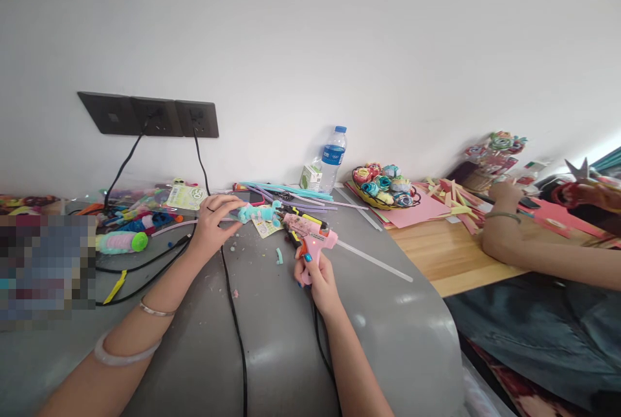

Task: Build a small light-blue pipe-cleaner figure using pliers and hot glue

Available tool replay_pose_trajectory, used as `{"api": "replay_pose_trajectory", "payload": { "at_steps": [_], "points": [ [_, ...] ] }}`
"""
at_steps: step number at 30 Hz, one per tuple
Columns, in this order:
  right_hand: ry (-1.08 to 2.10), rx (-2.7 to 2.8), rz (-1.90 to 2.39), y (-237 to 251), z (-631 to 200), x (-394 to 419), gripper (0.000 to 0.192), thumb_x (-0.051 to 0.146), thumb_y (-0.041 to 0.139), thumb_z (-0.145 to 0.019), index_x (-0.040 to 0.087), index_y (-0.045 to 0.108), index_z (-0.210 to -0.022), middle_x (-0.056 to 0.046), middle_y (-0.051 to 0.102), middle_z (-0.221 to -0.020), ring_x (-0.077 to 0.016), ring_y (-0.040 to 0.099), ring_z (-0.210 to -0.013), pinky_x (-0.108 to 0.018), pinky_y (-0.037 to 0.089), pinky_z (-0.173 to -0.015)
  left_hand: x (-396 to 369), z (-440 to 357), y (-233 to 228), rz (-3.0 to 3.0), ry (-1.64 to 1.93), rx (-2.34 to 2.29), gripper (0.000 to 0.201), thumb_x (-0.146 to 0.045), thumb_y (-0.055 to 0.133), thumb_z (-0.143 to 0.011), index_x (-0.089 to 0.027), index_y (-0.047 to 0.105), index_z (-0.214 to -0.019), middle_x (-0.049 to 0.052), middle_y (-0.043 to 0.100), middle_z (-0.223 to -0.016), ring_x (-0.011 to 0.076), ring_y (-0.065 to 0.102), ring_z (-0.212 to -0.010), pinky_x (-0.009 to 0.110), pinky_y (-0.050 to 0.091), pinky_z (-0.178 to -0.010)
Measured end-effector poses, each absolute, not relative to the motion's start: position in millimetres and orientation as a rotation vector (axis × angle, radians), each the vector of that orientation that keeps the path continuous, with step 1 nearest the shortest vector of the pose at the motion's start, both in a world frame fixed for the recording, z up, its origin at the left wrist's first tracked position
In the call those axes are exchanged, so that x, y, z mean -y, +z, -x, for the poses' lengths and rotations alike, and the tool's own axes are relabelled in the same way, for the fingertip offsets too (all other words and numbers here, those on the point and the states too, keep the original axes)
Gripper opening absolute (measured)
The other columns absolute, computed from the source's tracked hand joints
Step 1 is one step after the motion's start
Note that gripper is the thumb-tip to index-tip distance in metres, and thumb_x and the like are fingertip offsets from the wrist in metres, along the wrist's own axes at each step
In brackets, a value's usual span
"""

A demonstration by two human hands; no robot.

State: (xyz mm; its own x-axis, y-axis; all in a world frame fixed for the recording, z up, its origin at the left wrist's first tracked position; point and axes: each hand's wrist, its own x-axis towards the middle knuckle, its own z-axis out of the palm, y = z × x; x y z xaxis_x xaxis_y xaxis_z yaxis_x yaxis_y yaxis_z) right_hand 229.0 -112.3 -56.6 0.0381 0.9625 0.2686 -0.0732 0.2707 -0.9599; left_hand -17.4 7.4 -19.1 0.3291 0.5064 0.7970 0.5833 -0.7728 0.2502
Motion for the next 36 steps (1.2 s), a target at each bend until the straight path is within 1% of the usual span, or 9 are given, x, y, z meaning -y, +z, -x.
{"api": "replay_pose_trajectory", "payload": {
  "at_steps": [25, 31, 36],
  "points": [
    [1.007, 1.264, 1.078, -53, -228, 112, 0.048, 0.07, 0.051, -0.089, 0.022, 0.052, -0.084, 0.005, 0.05, -0.046, -0.0122, 0.035, -0.042, -0.028, 0.028, -0.048, -7, 18, -18, 2.497, -1.427, 1.115, 0.033, -0.016, 0.067, -0.084, -0.029, 0.067, -0.115, 0.006, 0.069, -0.116, 0.027, 0.06, -0.112, 0.044, 0.041, -0.1],
    [0.971, 1.311, 1.107, -44, -226, 113, 0.045, 0.065, 0.051, -0.093, 0.02, 0.055, -0.089, 0.005, 0.051, -0.048, -0.0111, 0.036, -0.044, -0.026, 0.03, -0.049, -7, 18, -17, 2.461, -1.458, 1.076, 0.031, -0.015, 0.066, -0.085, -0.028, 0.067, -0.114, 0.006, 0.069, -0.116, 0.0264, 0.06, -0.112, 0.044, 0.04, -0.1],
    [0.836, 1.41, 1.224, -27, -226, 119, 0.042, 0.06, 0.05, -0.094, 0.019, 0.057, -0.092, 0.004, 0.051, -0.05, -0.0123, 0.042, -0.045, -0.027, 0.035, -0.051, -6, 17, -18, 2.44, -1.463, 1.107, 0.029, -0.016, 0.066, -0.086, -0.028, 0.068, -0.113, 0.005, 0.07, -0.115, 0.0257, 0.06, -0.111, 0.044, 0.04, -0.1]
  ]
}}
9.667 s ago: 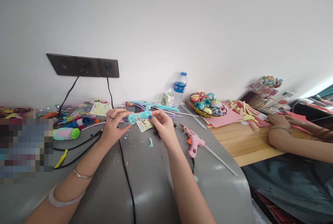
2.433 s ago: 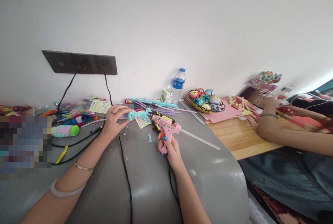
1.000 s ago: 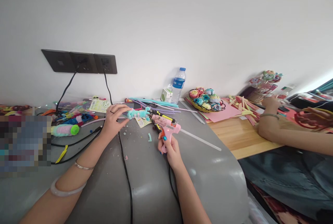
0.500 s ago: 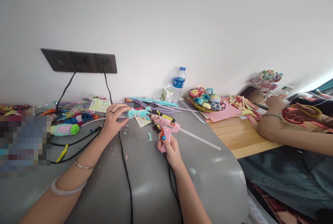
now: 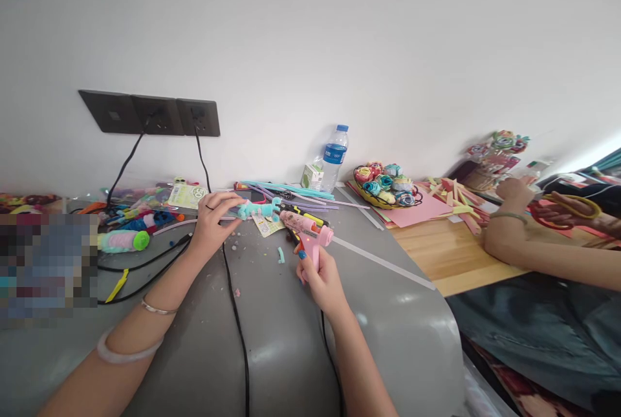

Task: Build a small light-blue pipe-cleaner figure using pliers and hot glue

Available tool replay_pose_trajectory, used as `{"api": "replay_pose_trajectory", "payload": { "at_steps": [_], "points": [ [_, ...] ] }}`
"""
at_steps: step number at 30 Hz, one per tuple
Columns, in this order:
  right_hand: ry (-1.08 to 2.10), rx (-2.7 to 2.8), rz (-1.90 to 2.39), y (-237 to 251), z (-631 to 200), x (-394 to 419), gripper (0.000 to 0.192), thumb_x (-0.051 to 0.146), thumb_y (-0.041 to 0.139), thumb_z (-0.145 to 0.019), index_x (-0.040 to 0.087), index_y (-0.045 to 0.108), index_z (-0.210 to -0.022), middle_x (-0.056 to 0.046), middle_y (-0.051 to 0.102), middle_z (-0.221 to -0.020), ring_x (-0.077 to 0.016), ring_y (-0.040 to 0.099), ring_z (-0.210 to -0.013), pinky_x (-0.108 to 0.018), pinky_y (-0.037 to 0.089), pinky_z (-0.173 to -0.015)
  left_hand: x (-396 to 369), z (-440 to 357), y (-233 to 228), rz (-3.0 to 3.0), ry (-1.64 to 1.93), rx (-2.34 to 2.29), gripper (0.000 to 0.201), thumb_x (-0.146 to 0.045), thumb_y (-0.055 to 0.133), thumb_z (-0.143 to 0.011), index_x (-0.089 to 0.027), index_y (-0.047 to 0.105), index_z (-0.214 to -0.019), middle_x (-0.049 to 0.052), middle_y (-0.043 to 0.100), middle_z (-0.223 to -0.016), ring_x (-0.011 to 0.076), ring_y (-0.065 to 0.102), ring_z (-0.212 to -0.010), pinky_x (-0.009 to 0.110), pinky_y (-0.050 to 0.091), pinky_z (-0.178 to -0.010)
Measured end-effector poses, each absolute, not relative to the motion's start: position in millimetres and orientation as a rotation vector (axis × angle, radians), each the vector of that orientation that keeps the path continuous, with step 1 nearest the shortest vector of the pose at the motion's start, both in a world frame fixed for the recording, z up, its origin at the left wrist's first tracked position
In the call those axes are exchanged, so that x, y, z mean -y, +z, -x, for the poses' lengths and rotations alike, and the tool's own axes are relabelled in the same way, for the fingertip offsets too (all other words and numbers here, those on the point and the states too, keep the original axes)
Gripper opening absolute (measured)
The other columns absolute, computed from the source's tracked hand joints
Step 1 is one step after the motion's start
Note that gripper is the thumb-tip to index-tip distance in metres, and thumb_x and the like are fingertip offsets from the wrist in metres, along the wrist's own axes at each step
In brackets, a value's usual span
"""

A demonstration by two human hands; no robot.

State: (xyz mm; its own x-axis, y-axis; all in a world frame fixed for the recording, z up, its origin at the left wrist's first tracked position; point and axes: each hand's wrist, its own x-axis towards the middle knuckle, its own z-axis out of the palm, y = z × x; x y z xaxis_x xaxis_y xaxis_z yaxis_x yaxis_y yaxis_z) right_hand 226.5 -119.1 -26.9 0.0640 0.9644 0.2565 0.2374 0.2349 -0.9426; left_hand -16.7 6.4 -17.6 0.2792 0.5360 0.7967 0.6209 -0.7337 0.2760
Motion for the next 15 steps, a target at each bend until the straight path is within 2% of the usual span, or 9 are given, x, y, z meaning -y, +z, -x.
{"api": "replay_pose_trajectory", "payload": {
  "at_steps": [3, 6, 9, 11, 15],
  "points": [
    [0.726, 1.48, 1.357, -16, -228, 123, 0.037, 0.054, 0.052, -0.093, 0.019, 0.059, -0.086, 0.003, 0.053, -0.051, -0.0138, 0.046, -0.047, -0.027, 0.036, -0.05, -6, 16, -18, 2.453, -1.444, 1.134, 0.029, -0.017, 0.066, -0.086, -0.029, 0.068, -0.113, 0.005, 0.07, -0.116, 0.0256, 0.06, -0.111, 0.044, 0.04, -0.1],
    [0.582, 1.544, 1.494, -6, -231, 127, 0.032, 0.049, 0.057, -0.089, 0.02, 0.058, -0.075, 0.001, 0.053, -0.05, -0.0135, 0.044, -0.045, -0.027, 0.032, -0.047, -6, 16, -17, 2.452, -1.431, 1.149, 0.028, -0.017, 0.065, -0.087, -0.029, 0.068, -0.112, 0.005, 0.07, -0.115, 0.0256, 0.06, -0.111, 0.044, 0.04, -0.1],
    [0.529, 1.562, 1.534, 3, -234, 132, 0.031, 0.048, 0.06, -0.088, 0.02, 0.059, -0.074, 0.001, 0.054, -0.05, -0.0134, 0.044, -0.045, -0.027, 0.031, -0.047, -5, 17, -16, 2.433, -1.461, 1.137, 0.027, -0.019, 0.066, -0.087, -0.028, 0.068, -0.112, 0.005, 0.07, -0.114, 0.0261, 0.061, -0.11, 0.043, 0.041, -0.099],
    [0.584, 1.495, 1.471, 9, -238, 135, 0.034, 0.052, 0.059, -0.089, 0.019, 0.061, -0.079, 0.001, 0.055, -0.05, -0.0138, 0.045, -0.046, -0.028, 0.033, -0.048, -5, 18, -16, 2.416, -1.482, 1.171, 0.027, -0.02, 0.066, -0.087, -0.027, 0.067, -0.113, 0.006, 0.07, -0.115, 0.0269, 0.061, -0.111, 0.043, 0.041, -0.099],
    [0.741, 1.177, 1.304, 11, -259, 140, 0.048, 0.064, 0.048, -0.091, 0.019, 0.061, -0.102, 0.001, 0.056, -0.05, -0.0146, 0.042, -0.041, -0.028, 0.031, -0.042, -5, 19, -15, 2.37, -1.541, 1.262, 0.029, -0.022, 0.067, -0.084, -0.026, 0.065, -0.113, 0.007, 0.069, -0.114, 0.0285, 0.062, -0.111, 0.045, 0.041, -0.1]
  ]
}}
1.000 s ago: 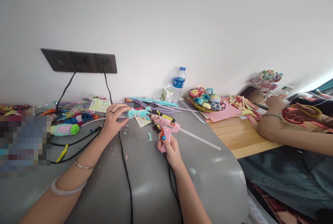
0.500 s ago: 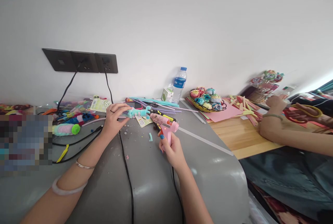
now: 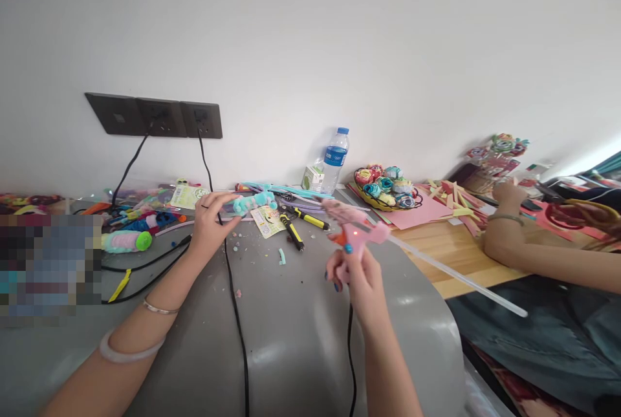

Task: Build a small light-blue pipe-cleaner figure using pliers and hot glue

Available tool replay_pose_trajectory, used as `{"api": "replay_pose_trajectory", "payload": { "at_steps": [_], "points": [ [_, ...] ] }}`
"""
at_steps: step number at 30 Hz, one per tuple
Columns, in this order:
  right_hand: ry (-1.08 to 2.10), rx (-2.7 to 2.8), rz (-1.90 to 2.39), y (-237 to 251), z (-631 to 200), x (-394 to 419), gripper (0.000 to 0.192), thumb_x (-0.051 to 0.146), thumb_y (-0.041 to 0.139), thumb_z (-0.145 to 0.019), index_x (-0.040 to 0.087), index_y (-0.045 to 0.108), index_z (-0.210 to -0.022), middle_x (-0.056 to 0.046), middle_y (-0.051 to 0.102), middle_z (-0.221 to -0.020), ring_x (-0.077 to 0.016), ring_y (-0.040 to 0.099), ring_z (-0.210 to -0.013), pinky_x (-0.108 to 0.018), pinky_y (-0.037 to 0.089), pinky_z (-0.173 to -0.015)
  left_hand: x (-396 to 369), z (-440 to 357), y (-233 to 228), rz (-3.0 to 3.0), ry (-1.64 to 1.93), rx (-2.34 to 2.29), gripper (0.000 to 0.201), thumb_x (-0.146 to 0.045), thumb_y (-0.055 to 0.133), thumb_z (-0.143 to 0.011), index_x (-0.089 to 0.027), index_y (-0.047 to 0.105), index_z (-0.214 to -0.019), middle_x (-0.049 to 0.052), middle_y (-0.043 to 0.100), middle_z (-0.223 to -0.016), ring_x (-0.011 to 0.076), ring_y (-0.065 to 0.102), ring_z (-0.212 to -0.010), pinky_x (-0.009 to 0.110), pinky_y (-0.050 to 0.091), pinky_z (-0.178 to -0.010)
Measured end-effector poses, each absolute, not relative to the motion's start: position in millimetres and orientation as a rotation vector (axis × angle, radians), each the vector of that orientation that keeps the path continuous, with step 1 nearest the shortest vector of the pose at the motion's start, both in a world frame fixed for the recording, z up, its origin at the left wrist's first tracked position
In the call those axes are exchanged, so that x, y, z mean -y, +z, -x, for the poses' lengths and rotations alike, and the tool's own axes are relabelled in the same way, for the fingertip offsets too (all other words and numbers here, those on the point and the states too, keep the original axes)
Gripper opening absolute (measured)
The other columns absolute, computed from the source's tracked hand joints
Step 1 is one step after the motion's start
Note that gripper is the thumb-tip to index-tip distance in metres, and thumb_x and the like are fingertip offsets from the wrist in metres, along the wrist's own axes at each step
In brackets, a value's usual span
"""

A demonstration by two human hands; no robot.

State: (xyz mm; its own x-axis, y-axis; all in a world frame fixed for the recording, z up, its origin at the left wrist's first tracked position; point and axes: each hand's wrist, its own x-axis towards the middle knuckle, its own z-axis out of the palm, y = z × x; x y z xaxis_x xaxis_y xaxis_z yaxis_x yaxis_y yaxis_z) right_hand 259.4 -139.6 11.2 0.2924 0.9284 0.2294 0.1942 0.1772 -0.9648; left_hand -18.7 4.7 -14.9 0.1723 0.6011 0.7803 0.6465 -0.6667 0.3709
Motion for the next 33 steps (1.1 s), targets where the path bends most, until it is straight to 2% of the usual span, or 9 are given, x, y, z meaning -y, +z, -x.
{"api": "replay_pose_trajectory", "payload": {
  "at_steps": [1, 7, 11, 17, 20, 23, 26, 29, 33],
  "points": [
    [0.762, 1.1, 1.309, 10, -268, 141, 0.05, 0.066, 0.047, -0.09, 0.019, 0.06, -0.101, 0.001, 0.057, -0.051, -0.0146, 0.042, -0.04, -0.028, 0.03, -0.041, -5, 19, -15, 2.354, -1.57, 1.272, 0.029, -0.023, 0.068, -0.084, -0.025, 0.064, -0.113, 0.008, 0.069, -0.114, 0.0287, 0.062, -0.111, 0.045, 0.041, -0.1],
    [0.838, 0.942, 1.755, -4, -326, 147, 0.053, 0.066, 0.043, -0.086, 0.023, 0.048, -0.057, -0.004, 0.054, -0.046, -0.0152, 0.043, -0.039, -0.028, 0.031, -0.039, -7, 18, -13, 2.248, -1.782, 1.352, 0.025, -0.025, 0.069, -0.081, -0.022, 0.06, -0.104, 0.007, 0.069, -0.1, 0.0263, 0.064, -0.098, 0.04, 0.047, -0.089],
    [0.891, 1.076, 2.077, -12, -342, 135, 0.06, 0.061, 0.035, -0.09, 0.024, 0.044, -0.044, -0.006, 0.056, -0.044, -0.0165, 0.045, -0.036, -0.03, 0.033, -0.039, -9, 21, -15, 2.206, -1.838, 1.404, 0.025, -0.029, 0.068, -0.081, -0.022, 0.059, -0.103, 0.006, 0.067, -0.097, 0.025, 0.064, -0.094, 0.038, 0.048, -0.085],
    [0.432, 1.306, 2.42, -19, -352, 113, 0.046, 0.05, 0.048, -0.085, 0.023, 0.058, -0.049, -0.01, 0.063, -0.052, -0.0231, 0.059, -0.051, -0.032, 0.04, -0.052, -10, 22, -18, 2.173, -1.857, 1.454, 0.024, -0.03, 0.068, -0.081, -0.022, 0.059, -0.102, 0.005, 0.066, -0.098, 0.0239, 0.063, -0.094, 0.038, 0.049, -0.085],
    [0.343, 1.26, 2.476, -9, -349, 116, 0.037, 0.05, 0.054, -0.082, 0.022, 0.066, -0.061, -0.013, 0.069, -0.064, -0.0272, 0.063, -0.061, -0.034, 0.04, -0.056, -10, 22, -18, 2.161, -1.889, 1.486, 0.024, -0.03, 0.068, -0.081, -0.022, 0.059, -0.102, 0.005, 0.066, -0.098, 0.0236, 0.063, -0.094, 0.038, 0.049, -0.086],
    [0.253, 1.19, 2.318, 7, -325, 116, 0.03, 0.05, 0.058, -0.081, 0.022, 0.065, -0.075, -0.01, 0.07, -0.068, -0.027, 0.064, -0.064, -0.032, 0.039, -0.056, -11, 21, -18, 2.158, -1.907, 1.501, 0.025, -0.03, 0.068, -0.081, -0.022, 0.059, -0.103, 0.005, 0.066, -0.098, 0.0233, 0.063, -0.095, 0.037, 0.048, -0.086],
    [0.452, 1.411, 1.835, 17, -277, 103, 0.023, 0.044, 0.057, -0.084, 0.021, 0.063, -0.082, -0.006, 0.07, -0.071, -0.0221, 0.062, -0.063, -0.031, 0.042, -0.059, -11, 21, -18, 2.164, -1.915, 1.491, 0.025, -0.03, 0.069, -0.081, -0.021, 0.059, -0.102, 0.005, 0.066, -0.097, 0.0236, 0.063, -0.094, 0.037, 0.049, -0.085],
    [0.661, 1.706, 1.469, 16, -218, 80, 0.01, 0.025, 0.058, -0.084, 0.02, 0.067, -0.086, -0.003, 0.069, -0.078, -0.0187, 0.061, -0.07, -0.028, 0.043, -0.064, -12, 22, -17, 2.185, -1.909, 1.468, 0.025, -0.029, 0.069, -0.08, -0.021, 0.06, -0.102, 0.005, 0.066, -0.097, 0.0234, 0.063, -0.094, 0.036, 0.049, -0.084],
    [0.71, 1.995, 1.397, 5, -163, 49, 0.02, 0.003, 0.059, -0.08, 0.018, 0.069, -0.088, -0.002, 0.065, -0.083, -0.0142, 0.054, -0.069, -0.026, 0.04, -0.067, -12, 22, -17, 2.2, -1.889, 1.418, 0.026, -0.026, 0.069, -0.08, -0.02, 0.06, -0.103, 0.005, 0.066, -0.098, 0.0235, 0.063, -0.095, 0.036, 0.048, -0.085]
  ]
}}
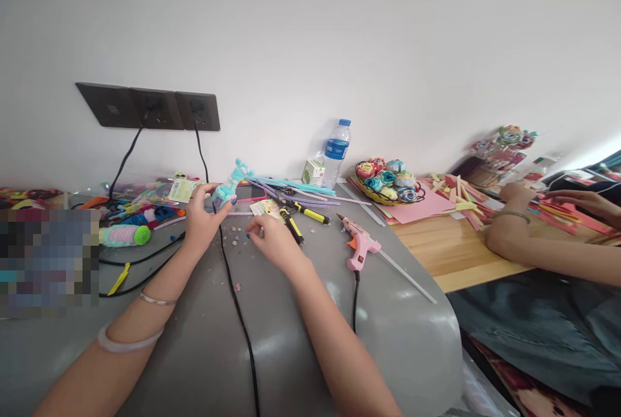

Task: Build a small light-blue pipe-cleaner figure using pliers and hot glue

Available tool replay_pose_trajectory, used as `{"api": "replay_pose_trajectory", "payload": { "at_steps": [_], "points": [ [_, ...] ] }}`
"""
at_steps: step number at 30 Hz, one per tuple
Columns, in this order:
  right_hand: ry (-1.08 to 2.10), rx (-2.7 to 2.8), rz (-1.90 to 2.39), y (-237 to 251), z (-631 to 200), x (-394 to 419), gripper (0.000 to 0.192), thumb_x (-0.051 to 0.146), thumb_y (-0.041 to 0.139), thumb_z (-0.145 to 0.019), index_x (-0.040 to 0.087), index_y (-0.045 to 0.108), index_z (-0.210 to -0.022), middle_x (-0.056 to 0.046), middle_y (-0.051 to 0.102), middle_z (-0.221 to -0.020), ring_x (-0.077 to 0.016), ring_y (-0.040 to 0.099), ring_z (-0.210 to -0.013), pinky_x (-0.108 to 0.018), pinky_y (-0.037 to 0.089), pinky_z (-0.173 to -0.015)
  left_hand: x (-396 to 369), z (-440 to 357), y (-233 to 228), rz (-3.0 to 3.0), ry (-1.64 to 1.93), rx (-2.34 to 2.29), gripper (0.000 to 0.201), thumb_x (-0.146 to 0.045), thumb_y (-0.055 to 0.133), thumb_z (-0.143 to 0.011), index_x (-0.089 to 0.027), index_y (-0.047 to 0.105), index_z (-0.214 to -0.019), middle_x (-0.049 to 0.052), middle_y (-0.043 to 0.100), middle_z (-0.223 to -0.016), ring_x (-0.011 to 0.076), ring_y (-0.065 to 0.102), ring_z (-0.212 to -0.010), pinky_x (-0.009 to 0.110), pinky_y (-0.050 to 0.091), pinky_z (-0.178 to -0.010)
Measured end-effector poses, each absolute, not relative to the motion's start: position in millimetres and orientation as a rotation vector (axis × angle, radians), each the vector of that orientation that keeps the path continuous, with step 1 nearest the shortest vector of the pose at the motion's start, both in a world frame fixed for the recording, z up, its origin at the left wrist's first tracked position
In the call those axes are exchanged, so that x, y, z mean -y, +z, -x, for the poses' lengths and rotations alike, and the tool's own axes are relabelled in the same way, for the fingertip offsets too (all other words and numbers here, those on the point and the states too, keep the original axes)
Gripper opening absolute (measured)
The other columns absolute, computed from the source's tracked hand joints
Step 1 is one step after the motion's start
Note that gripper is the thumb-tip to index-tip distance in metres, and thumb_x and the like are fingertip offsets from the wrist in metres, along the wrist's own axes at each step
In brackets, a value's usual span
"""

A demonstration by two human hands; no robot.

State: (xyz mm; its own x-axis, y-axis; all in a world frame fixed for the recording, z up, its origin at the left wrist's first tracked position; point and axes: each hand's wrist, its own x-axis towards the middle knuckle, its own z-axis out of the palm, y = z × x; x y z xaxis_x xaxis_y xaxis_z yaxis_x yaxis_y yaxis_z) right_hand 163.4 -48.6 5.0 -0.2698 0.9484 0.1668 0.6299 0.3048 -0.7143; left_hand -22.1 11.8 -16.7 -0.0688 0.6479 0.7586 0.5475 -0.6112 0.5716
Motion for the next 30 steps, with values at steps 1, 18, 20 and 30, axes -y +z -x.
{"api": "replay_pose_trajectory", "payload": {
  "at_steps": [1, 18, 20, 30],
  "points": [
    [0.682, 2.042, 1.407, 2, -156, 43, 0.023, -0.001, 0.058, -0.079, 0.017, 0.07, -0.088, -0.002, 0.065, -0.083, -0.014, 0.054, -0.07, -0.026, 0.04, -0.069, -12, 22, -16, -2.094, 1.791, -1.337, 0.026, -0.026, 0.069, -0.08, -0.02, 0.06, -0.103, 0.006, 0.066, -0.098, 0.0236, 0.063, -0.095, 0.036, 0.048, -0.086],
    [0.544, 2.318, 1.524, -1, -131, 30, 0.015, 0.005, 0.058, -0.086, 0.014, 0.07, -0.088, -0.008, 0.069, -0.092, -0.0185, 0.061, -0.081, -0.027, 0.041, -0.074, -10, 20, -14, -2.141, 1.765, -1.313, 0.026, -0.024, 0.07, -0.08, -0.02, 0.06, -0.104, 0.005, 0.067, -0.098, 0.0239, 0.064, -0.095, 0.036, 0.048, -0.087],
    [0.535, 2.318, 1.534, -1, -132, 31, 0.015, 0.006, 0.057, -0.087, 0.014, 0.069, -0.087, -0.008, 0.069, -0.091, -0.0188, 0.06, -0.081, -0.028, 0.041, -0.073, -10, 20, -14, -2.144, 1.763, -1.317, 0.026, -0.024, 0.07, -0.08, -0.019, 0.06, -0.104, 0.005, 0.067, -0.097, 0.024, 0.064, -0.095, 0.037, 0.048, -0.087],
    [0.558, 1.79, 1.579, -8, -182, 24, 0.011, 0.01, 0.056, -0.083, 0.018, 0.064, -0.081, -0.003, 0.067, -0.081, -0.0179, 0.06, -0.075, -0.028, 0.041, -0.07, -8, 20, -13, -2.221, 1.737, -1.271, 0.027, -0.024, 0.07, -0.082, -0.02, 0.061, -0.107, 0.007, 0.069, -0.102, 0.0245, 0.064, -0.099, 0.037, 0.049, -0.086]
  ]
}}
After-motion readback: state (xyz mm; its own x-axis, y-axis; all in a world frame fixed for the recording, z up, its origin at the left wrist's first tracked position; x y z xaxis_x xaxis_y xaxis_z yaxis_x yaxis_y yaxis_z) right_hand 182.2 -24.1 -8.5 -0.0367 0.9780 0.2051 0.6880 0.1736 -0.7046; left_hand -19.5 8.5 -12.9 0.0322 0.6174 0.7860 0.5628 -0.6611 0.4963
